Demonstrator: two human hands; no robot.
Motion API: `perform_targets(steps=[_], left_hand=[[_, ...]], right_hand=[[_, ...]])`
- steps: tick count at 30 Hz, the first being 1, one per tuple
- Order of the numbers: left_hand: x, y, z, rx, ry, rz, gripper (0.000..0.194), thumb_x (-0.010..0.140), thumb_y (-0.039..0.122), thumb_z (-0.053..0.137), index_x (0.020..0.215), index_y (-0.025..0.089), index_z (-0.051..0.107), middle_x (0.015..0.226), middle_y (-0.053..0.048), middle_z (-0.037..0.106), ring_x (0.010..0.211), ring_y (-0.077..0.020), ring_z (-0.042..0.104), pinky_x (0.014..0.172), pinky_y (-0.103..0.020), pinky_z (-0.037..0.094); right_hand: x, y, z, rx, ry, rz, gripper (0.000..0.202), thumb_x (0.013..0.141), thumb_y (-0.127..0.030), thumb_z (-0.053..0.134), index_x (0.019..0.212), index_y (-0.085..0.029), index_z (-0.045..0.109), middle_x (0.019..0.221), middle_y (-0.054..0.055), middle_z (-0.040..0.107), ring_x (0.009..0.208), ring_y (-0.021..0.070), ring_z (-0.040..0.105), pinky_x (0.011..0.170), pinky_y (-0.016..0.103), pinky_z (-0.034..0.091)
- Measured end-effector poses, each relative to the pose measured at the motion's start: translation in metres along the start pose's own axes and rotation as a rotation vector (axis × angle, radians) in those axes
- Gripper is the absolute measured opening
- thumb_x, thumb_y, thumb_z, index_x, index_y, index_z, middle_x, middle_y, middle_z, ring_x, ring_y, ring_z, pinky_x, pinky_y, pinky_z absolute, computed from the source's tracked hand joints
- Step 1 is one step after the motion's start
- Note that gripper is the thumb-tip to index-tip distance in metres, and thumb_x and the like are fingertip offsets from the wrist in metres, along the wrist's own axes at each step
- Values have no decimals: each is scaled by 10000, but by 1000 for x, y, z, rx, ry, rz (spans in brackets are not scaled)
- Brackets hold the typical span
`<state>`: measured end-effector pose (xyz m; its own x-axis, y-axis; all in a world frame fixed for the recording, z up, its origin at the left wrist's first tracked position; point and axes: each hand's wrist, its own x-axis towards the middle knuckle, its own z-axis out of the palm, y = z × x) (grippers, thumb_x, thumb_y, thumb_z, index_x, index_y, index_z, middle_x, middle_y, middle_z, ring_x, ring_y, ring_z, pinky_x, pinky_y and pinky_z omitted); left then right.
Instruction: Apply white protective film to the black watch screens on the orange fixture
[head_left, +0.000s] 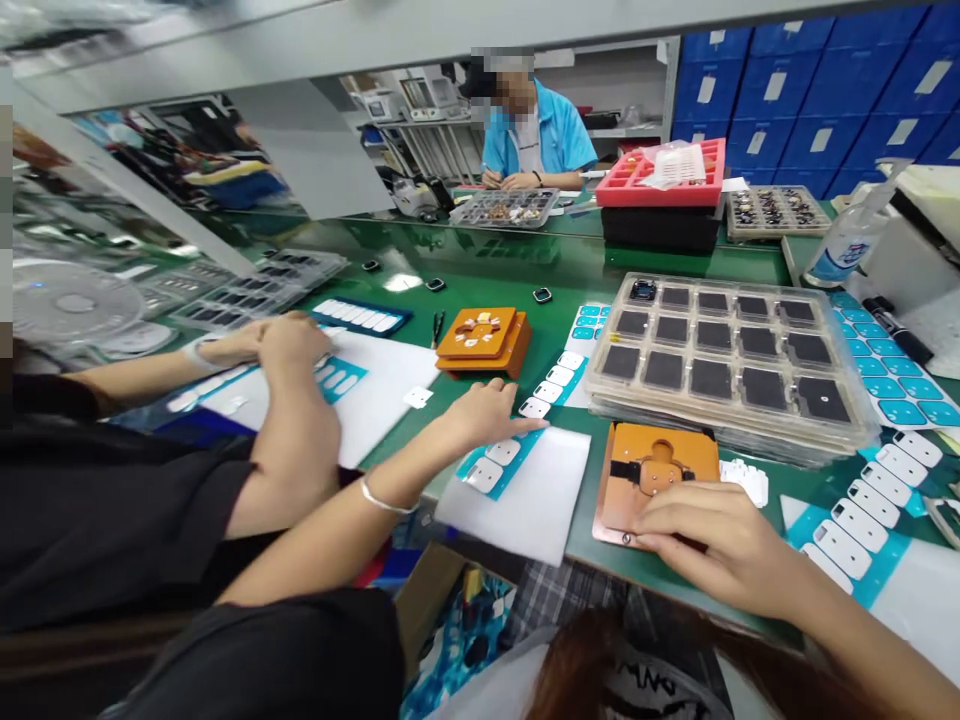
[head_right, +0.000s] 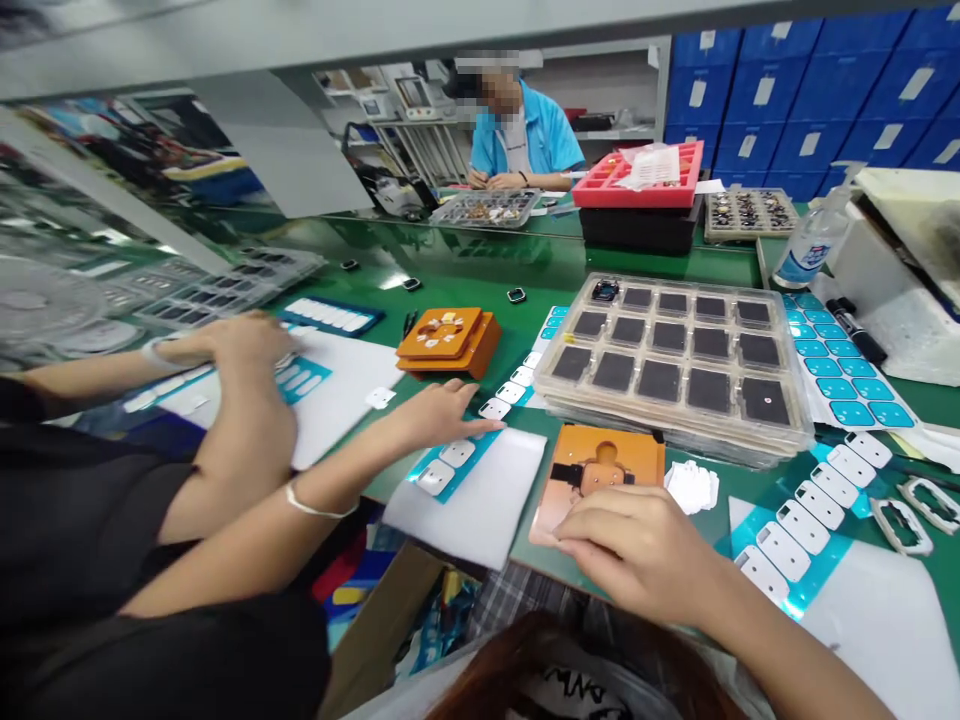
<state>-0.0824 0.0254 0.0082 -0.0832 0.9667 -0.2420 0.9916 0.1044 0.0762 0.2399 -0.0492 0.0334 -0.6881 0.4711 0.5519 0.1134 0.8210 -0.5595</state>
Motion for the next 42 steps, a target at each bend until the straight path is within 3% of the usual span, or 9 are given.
perform_targets(steps=[4,10,14,17,25,31,36,39,42], left_hand=[[-12,1,23,-109,82,-55,684,744,626,674,1207,127,618,1361,-229,558,1270,-434,505,1037,-466,416],[-31,8,13,-308,240,-109,521,720,420,770,1142,193,566,1179,-149,674,1131,-342,625,877,-405,512],[-67,21,8,-615,479,28,376,673,453,811,866,206,603,833,-36,695,853,-244,674,694,-290,491],[-94,38,8,-862,578,202,395,626,511,835,663,192,606,623,15,624,616,-170,590,574,-256,422],[-116,73,-2,-1157,467,434,277,704,444,802,609,192,735,595,-23,699,563,-161,605,551,-249,459],[-116,86,-6,-1212,541,515,429,708,559,793,593,163,677,579,-12,651,556,-128,559,559,-234,461],[-121,83,-10,-1108,503,692,435,858,574,649,700,170,682,649,-30,687,601,-137,597,587,-235,483],[-124,81,-12,-1040,483,766,395,927,520,580,750,176,660,715,-42,700,654,-147,622,623,-243,496],[-126,78,-12,-990,492,797,353,960,466,548,775,181,642,819,-68,726,761,-168,653,716,-272,517]], right_hand=[[-2,2,2,-20,-33,-25,191,971,-158,531,948,-187,719,860,28,773,768,135,721,683,252,570],[-2,8,1,-69,16,-46,185,976,-186,547,941,-182,729,881,56,782,797,152,741,701,242,597],[9,4,9,-189,153,-134,173,960,-140,547,1010,-156,712,981,102,775,929,192,736,818,321,620],[20,-4,23,-298,196,-227,218,958,-132,532,1108,-142,690,1099,143,751,1024,228,713,883,402,618],[27,-21,41,-323,267,-84,309,938,-221,591,1230,-126,628,1166,157,727,1084,251,691,935,418,599],[22,-27,35,32,342,184,318,825,-285,760,1124,-197,692,1077,90,752,977,231,717,882,381,609],[25,-32,33,509,347,431,283,758,-331,813,1006,-229,721,1018,43,764,899,196,736,844,350,627],[27,-28,31,675,368,454,241,755,-332,812,952,-228,720,983,30,771,913,189,741,855,334,628],[28,-21,27,608,464,403,182,790,-324,784,932,-227,723,907,20,775,859,172,744,807,305,632]])
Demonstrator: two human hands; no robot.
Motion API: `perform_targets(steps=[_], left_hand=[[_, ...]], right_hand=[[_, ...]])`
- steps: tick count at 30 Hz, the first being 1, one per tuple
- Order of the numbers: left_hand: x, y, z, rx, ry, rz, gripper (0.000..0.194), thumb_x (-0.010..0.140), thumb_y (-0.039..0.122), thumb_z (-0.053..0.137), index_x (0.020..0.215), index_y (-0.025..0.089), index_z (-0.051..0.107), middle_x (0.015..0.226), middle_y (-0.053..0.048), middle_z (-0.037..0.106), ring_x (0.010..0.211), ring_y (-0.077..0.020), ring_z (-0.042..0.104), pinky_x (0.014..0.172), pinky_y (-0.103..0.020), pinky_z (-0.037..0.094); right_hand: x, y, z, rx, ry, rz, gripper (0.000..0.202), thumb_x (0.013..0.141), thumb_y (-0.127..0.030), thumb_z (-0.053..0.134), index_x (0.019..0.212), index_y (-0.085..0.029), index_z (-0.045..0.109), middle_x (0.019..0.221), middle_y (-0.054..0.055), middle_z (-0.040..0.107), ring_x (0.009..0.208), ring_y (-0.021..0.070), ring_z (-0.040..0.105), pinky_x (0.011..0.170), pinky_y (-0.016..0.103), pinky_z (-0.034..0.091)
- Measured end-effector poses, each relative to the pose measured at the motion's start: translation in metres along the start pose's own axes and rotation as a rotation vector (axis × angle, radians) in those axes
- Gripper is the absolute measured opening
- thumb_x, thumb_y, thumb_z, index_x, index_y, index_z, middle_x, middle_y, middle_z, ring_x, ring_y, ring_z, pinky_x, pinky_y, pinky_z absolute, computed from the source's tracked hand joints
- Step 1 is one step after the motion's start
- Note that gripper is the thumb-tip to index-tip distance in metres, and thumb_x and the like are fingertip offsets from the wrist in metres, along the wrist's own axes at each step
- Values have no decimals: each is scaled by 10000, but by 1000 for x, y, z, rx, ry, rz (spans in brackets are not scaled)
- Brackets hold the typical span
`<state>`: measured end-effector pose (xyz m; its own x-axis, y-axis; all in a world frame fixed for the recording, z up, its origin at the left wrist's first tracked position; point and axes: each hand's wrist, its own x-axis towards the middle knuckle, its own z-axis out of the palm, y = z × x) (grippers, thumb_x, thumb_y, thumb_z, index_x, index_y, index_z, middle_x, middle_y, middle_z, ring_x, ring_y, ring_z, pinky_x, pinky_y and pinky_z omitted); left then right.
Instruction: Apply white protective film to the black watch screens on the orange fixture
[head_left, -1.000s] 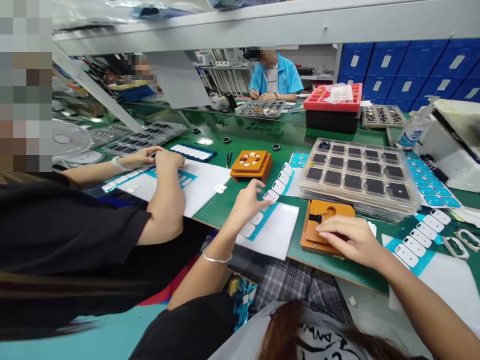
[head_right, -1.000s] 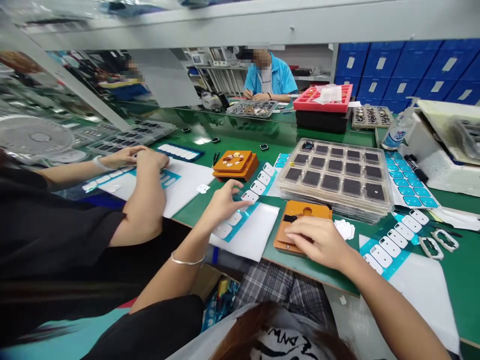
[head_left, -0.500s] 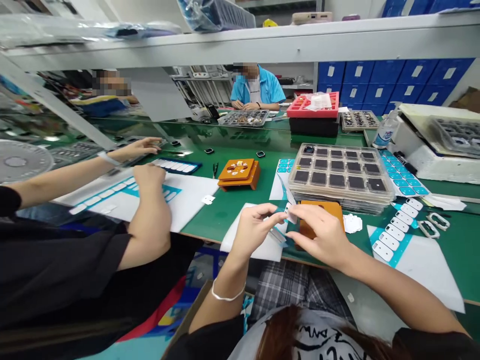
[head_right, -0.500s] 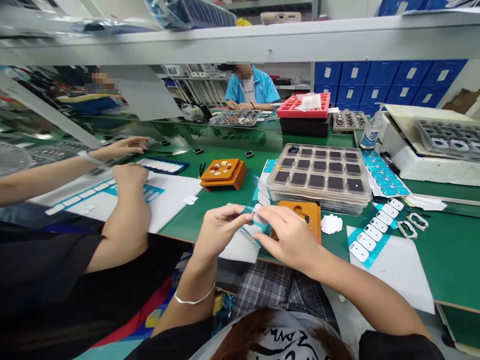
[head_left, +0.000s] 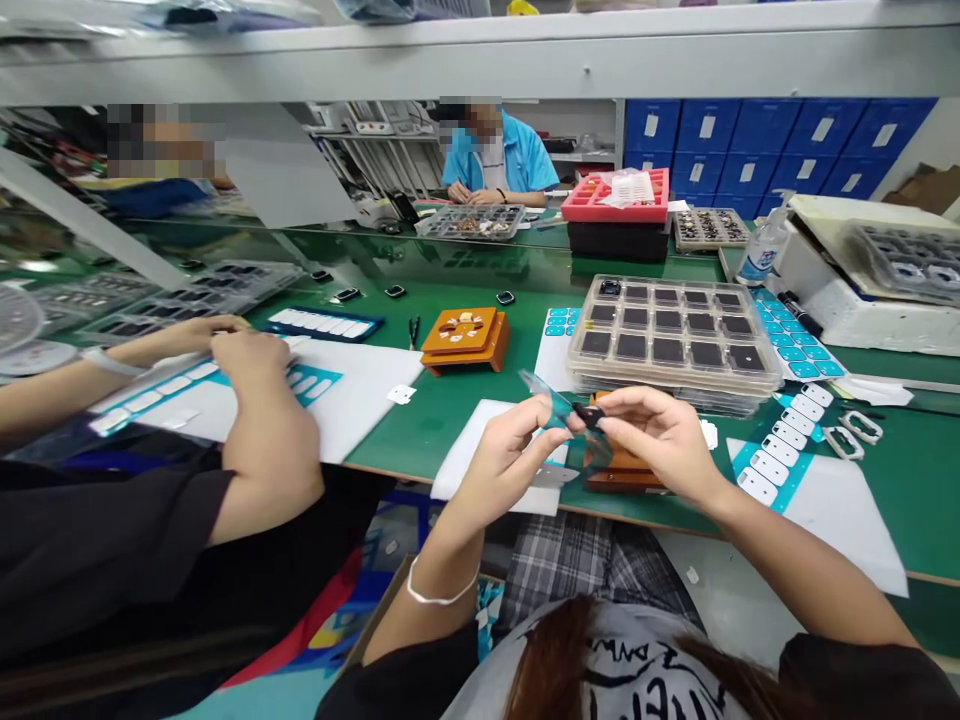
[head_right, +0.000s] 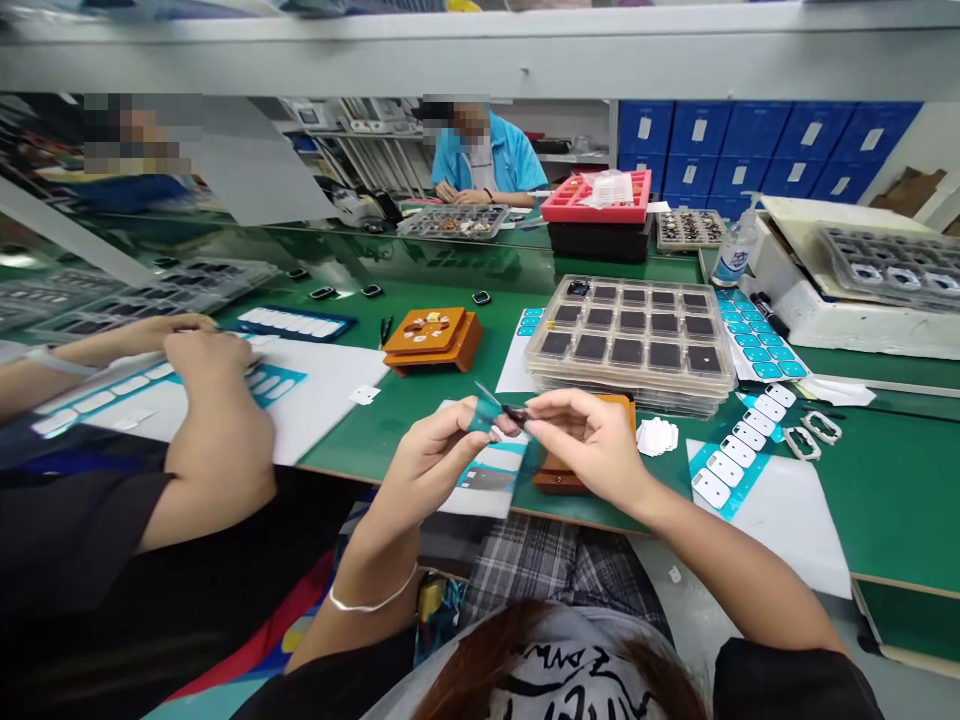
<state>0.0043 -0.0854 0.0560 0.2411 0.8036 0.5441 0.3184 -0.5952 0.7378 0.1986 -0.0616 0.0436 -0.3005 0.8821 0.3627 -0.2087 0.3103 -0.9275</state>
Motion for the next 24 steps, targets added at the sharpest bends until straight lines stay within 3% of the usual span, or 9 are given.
perform_targets(steps=[6,11,14,18,21,24], left_hand=[[-7,-8,-9,102,30,24,367,959,401,564,666,180,572,923,-82,731,850,-182,669,754,-288,514],[-10,-34,-30,69,245,25,340,917,432,613,691,179,590,1103,-98,714,977,-217,693,809,-320,528],[-1,-63,-42,58,365,-158,345,913,490,561,749,187,563,1035,-94,702,828,-185,700,688,-291,528],[17,-102,-46,291,244,-545,319,902,480,459,791,191,541,865,-66,689,714,-169,679,596,-253,494],[25,-121,-44,393,100,-638,317,869,472,507,793,181,608,679,-51,672,706,-221,684,601,-278,497],[24,-128,-41,496,32,-677,316,825,432,586,937,148,670,865,-123,741,890,-303,700,764,-366,537]], right_hand=[[18,-4,-19,-92,54,-98,193,818,-360,740,950,-221,716,885,24,764,788,170,734,683,308,637],[29,-13,-46,-392,-116,3,148,857,-277,655,959,-201,732,916,36,770,796,166,719,722,319,592],[29,-8,-57,-661,-240,104,163,874,-199,606,961,-202,744,905,34,775,747,161,701,673,303,549],[27,3,-59,-917,-341,93,178,888,-148,607,972,-212,751,830,35,774,820,204,687,759,352,523],[27,9,-57,-966,-343,62,151,869,-127,640,916,-208,758,854,50,775,869,233,664,812,394,506],[27,14,-57,-980,-348,31,131,843,-96,667,838,-196,750,921,61,766,885,226,660,851,401,496]])
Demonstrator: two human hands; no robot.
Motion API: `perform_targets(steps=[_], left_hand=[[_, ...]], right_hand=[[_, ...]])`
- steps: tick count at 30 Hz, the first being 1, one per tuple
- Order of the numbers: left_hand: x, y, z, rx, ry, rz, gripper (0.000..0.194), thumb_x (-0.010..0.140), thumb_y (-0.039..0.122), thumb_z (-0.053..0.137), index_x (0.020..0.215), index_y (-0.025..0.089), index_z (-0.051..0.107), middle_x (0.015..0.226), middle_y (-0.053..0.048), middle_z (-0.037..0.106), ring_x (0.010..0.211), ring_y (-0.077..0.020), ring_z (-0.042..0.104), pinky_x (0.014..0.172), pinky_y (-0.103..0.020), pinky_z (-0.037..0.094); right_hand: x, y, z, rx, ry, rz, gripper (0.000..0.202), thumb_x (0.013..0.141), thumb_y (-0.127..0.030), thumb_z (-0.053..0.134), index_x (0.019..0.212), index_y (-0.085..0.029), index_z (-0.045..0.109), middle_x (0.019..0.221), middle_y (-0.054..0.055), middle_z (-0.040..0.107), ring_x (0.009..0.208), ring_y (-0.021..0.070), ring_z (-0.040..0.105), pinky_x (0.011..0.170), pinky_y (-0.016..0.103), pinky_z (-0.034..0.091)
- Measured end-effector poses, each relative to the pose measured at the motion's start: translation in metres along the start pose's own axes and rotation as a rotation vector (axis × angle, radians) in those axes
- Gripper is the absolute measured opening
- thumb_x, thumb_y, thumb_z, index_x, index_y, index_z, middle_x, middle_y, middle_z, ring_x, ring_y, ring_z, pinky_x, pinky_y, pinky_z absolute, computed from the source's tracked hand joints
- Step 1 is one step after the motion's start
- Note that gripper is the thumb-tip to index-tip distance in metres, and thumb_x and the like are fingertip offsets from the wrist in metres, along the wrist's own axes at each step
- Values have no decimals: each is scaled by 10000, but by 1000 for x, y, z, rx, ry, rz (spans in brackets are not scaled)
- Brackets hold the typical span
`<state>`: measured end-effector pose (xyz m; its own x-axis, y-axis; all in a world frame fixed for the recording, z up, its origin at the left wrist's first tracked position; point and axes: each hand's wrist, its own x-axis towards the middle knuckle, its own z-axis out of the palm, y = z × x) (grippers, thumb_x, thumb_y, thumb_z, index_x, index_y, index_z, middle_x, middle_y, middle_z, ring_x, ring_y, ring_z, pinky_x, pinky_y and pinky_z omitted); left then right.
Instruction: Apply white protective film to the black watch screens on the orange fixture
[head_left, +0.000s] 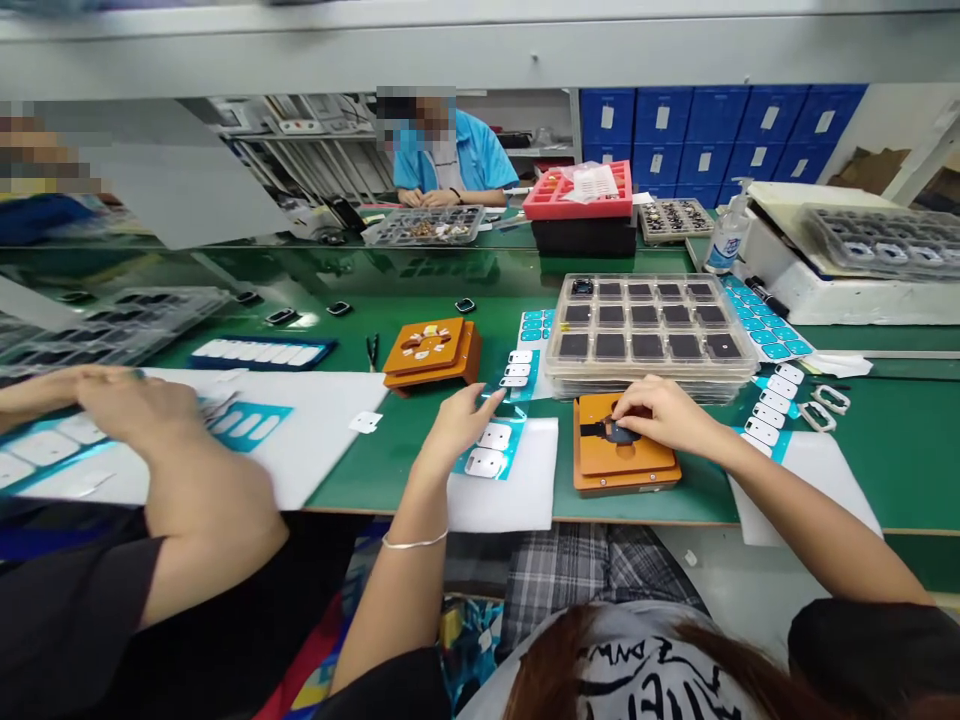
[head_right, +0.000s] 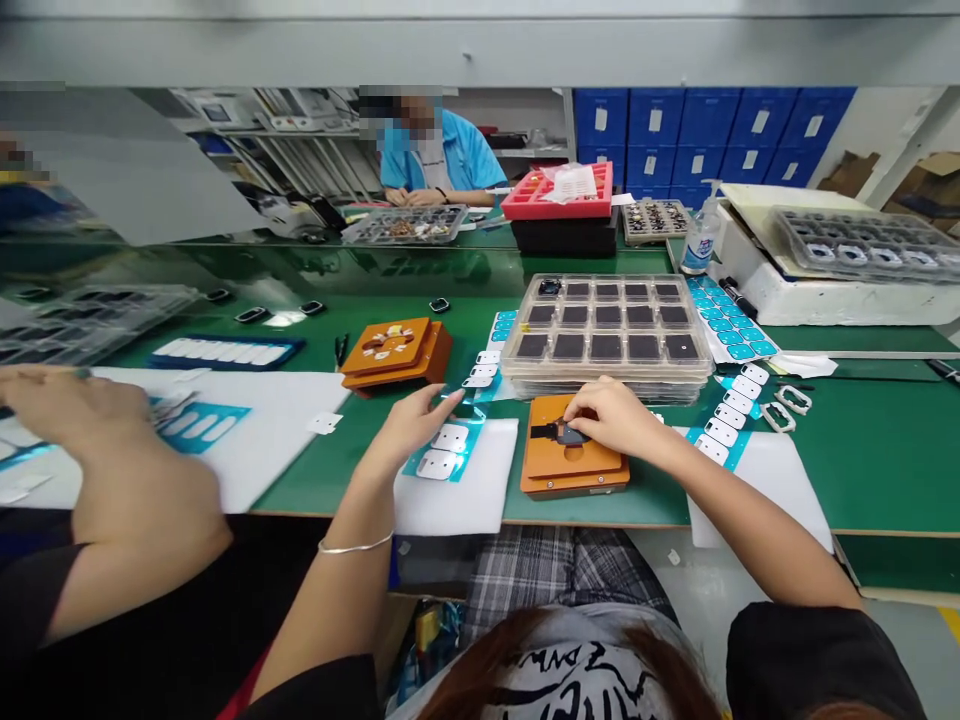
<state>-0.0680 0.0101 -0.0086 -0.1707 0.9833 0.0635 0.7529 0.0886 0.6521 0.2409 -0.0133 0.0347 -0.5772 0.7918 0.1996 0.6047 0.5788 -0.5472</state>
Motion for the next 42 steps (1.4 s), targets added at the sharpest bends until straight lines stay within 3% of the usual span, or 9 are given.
perform_targets(steps=[3,6,10,14,20,30,33,37,42], left_hand=[[-11,4,3,156,99,51,474,826,405,609,1168,78,639,1238,-246,661,1162,-403,603,959,-504,478],[-27,24,7,233,226,428,425,932,404,518,1220,113,631,1269,-219,653,1141,-357,600,952,-498,472],[-36,67,20,10,-75,1201,275,983,382,501,1080,234,711,1074,-75,756,1067,-250,611,946,-417,448],[-28,97,37,-70,-291,1472,255,938,442,592,983,240,742,926,-41,784,1014,-258,627,910,-434,403],[-15,80,56,-377,-370,1376,267,906,467,619,994,259,762,931,-65,793,990,-262,639,932,-456,448],[-7,70,61,-722,-321,1283,273,929,423,582,928,219,764,875,-92,793,915,-238,665,834,-437,551],[-11,72,56,-741,-243,1232,214,938,349,592,898,204,744,856,-87,781,851,-206,686,820,-407,562],[-17,72,58,-944,-74,867,176,910,339,654,985,180,669,917,-76,733,801,-147,688,710,-285,578],[-29,74,59,-963,-163,708,363,791,466,773,927,159,636,852,-54,696,672,-123,665,590,-224,561]], right_hand=[[-3,2,4,-16,26,-19,121,821,-80,682,801,-185,740,939,72,742,896,225,657,852,395,497],[-5,-1,-1,-12,42,-51,116,834,-96,665,818,-188,734,940,61,722,873,195,664,809,341,510],[16,-10,-35,-54,122,-107,130,905,-226,620,845,-202,733,842,28,714,766,161,653,746,299,501],[79,-2,-71,-325,83,-74,170,931,-253,586,947,-193,745,963,60,738,855,200,649,820,336,474],[169,36,-69,-418,-19,-17,227,891,-168,627,1093,-150,728,1157,154,717,1128,314,547,931,434,432],[202,53,-63,-166,59,-3,127,746,-168,775,860,-150,723,898,66,755,922,221,658,917,378,495],[182,41,-73,-59,174,-15,189,865,-257,664,1023,-158,695,1035,70,740,964,205,675,897,372,535],[118,8,-79,198,208,-102,268,947,-391,566,1084,-208,705,1030,42,741,940,178,691,836,340,576],[41,-28,-48,220,114,-304,194,950,-350,590,947,-256,760,914,33,762,854,185,709,803,351,594]])
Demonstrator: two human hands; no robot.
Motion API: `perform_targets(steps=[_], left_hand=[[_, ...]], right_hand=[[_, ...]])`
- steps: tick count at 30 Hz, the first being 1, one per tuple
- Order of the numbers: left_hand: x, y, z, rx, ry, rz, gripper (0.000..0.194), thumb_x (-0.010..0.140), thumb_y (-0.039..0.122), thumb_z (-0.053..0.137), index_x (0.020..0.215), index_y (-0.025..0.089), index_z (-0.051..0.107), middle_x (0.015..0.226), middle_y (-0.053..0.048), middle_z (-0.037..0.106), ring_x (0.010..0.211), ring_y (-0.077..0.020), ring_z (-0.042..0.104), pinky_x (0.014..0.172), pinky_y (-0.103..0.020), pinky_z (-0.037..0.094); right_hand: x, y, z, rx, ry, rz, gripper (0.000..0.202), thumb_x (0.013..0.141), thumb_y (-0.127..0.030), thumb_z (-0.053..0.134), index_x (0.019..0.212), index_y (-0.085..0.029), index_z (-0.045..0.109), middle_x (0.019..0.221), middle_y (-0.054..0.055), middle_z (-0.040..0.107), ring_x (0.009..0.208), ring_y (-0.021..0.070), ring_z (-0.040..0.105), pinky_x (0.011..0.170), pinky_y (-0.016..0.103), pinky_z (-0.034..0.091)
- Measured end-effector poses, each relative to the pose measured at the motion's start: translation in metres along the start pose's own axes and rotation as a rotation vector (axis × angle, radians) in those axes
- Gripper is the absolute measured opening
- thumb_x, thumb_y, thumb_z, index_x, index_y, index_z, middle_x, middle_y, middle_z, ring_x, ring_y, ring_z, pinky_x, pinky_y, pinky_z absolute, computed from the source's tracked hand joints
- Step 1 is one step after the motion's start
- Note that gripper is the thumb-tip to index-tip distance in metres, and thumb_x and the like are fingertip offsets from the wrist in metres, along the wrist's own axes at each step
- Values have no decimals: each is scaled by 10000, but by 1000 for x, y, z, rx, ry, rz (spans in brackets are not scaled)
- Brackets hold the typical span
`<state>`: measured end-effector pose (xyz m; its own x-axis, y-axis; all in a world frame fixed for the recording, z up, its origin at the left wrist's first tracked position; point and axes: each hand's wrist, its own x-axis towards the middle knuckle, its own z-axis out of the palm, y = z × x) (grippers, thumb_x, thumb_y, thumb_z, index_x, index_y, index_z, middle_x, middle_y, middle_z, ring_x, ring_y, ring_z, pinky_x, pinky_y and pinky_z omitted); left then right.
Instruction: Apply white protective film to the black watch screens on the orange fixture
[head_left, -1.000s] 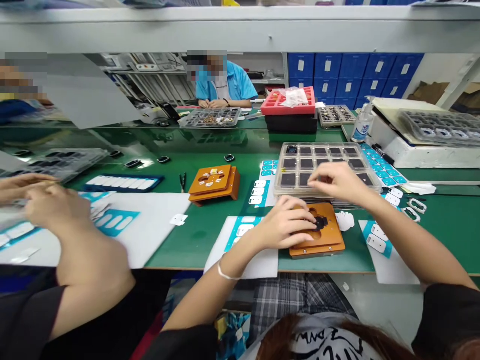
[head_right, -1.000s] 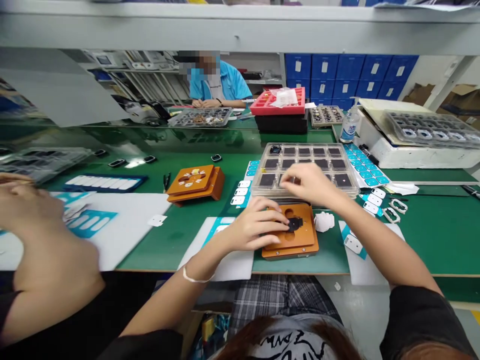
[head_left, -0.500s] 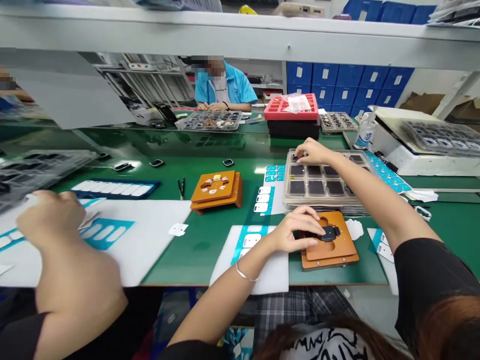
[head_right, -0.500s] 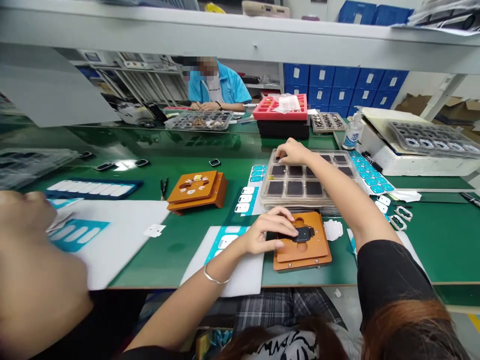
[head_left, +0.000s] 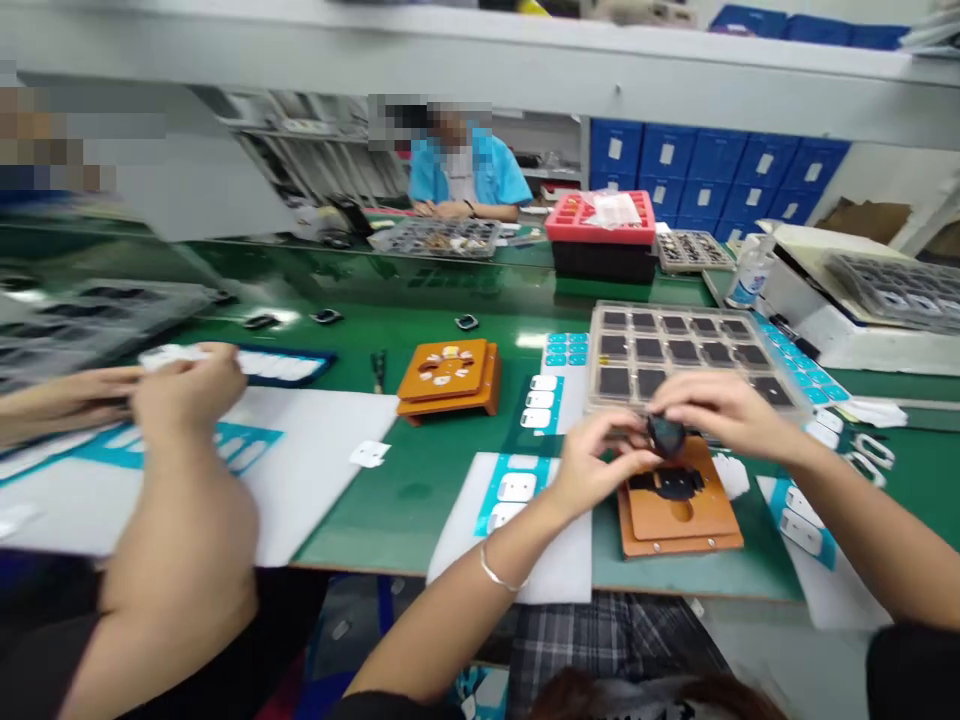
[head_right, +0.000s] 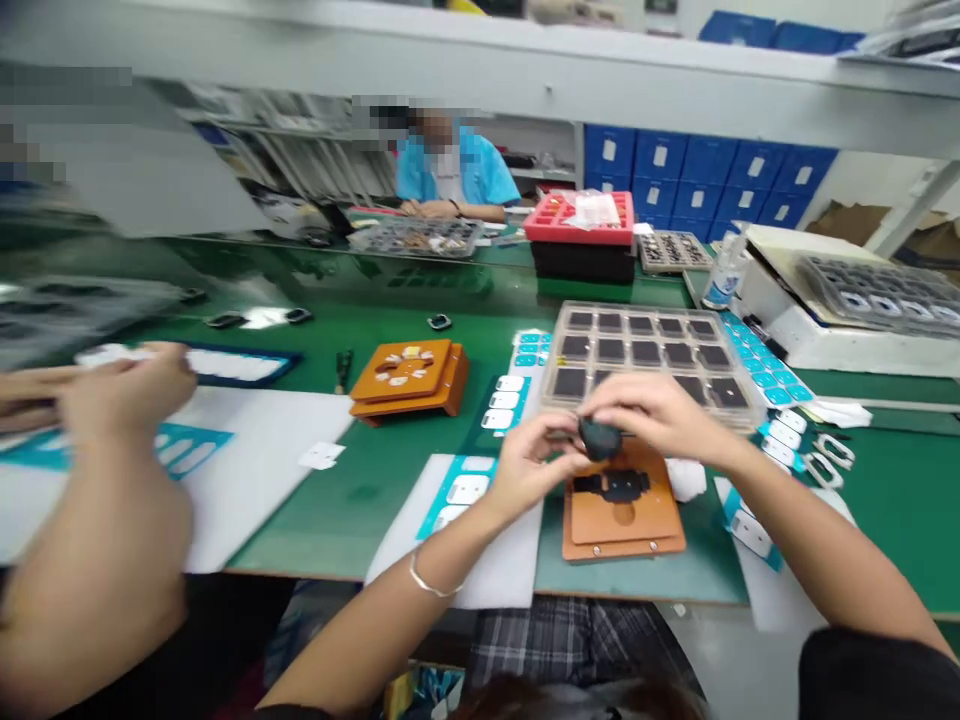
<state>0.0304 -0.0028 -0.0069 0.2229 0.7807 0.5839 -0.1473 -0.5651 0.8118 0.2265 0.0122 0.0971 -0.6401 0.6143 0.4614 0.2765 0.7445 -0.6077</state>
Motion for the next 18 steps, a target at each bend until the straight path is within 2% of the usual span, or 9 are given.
perform_targets(steps=[1,3,5,7,11,14,18], left_hand=[[-1,1,1,47,-50,21,342,800,469,763,868,155,646,798,-51,697,658,-131,662,602,-239,564],[-2,2,4,131,-119,85,337,829,476,731,766,155,650,729,-57,700,652,-149,661,635,-270,567],[-2,1,5,169,-126,142,362,843,498,707,735,157,652,737,-77,716,683,-169,673,669,-290,570],[-1,-1,6,176,-112,192,372,846,512,698,742,158,654,745,-89,724,690,-177,680,674,-298,569],[-1,-7,5,213,-139,249,341,874,478,678,735,168,653,742,-91,727,734,-192,702,722,-319,579],[-3,-6,4,234,-185,264,302,902,422,657,741,166,657,759,-95,731,765,-198,708,762,-346,586],[-2,3,1,269,-235,307,184,901,311,676,804,155,686,817,-103,741,804,-198,701,775,-360,584]], right_hand=[[-10,-1,9,6,37,-15,172,952,-313,593,962,-260,756,912,37,763,846,184,714,794,345,598],[-25,4,26,21,204,-1,110,922,-275,648,969,-270,747,934,51,759,879,193,720,778,320,606],[-35,12,39,66,364,30,42,882,-289,704,915,-280,730,898,51,737,854,195,719,718,287,611],[-44,18,46,100,429,68,49,862,-312,727,902,-286,717,912,60,726,849,203,723,680,276,616],[-57,20,50,31,354,104,131,820,-362,764,925,-289,733,1044,100,743,967,258,729,769,338,634],[-62,15,51,0,322,148,131,819,-389,764,888,-280,743,1071,107,752,990,274,730,825,383,629],[-62,7,52,52,322,162,166,830,-375,757,945,-259,728,1100,109,747,985,258,730,744,355,638]])
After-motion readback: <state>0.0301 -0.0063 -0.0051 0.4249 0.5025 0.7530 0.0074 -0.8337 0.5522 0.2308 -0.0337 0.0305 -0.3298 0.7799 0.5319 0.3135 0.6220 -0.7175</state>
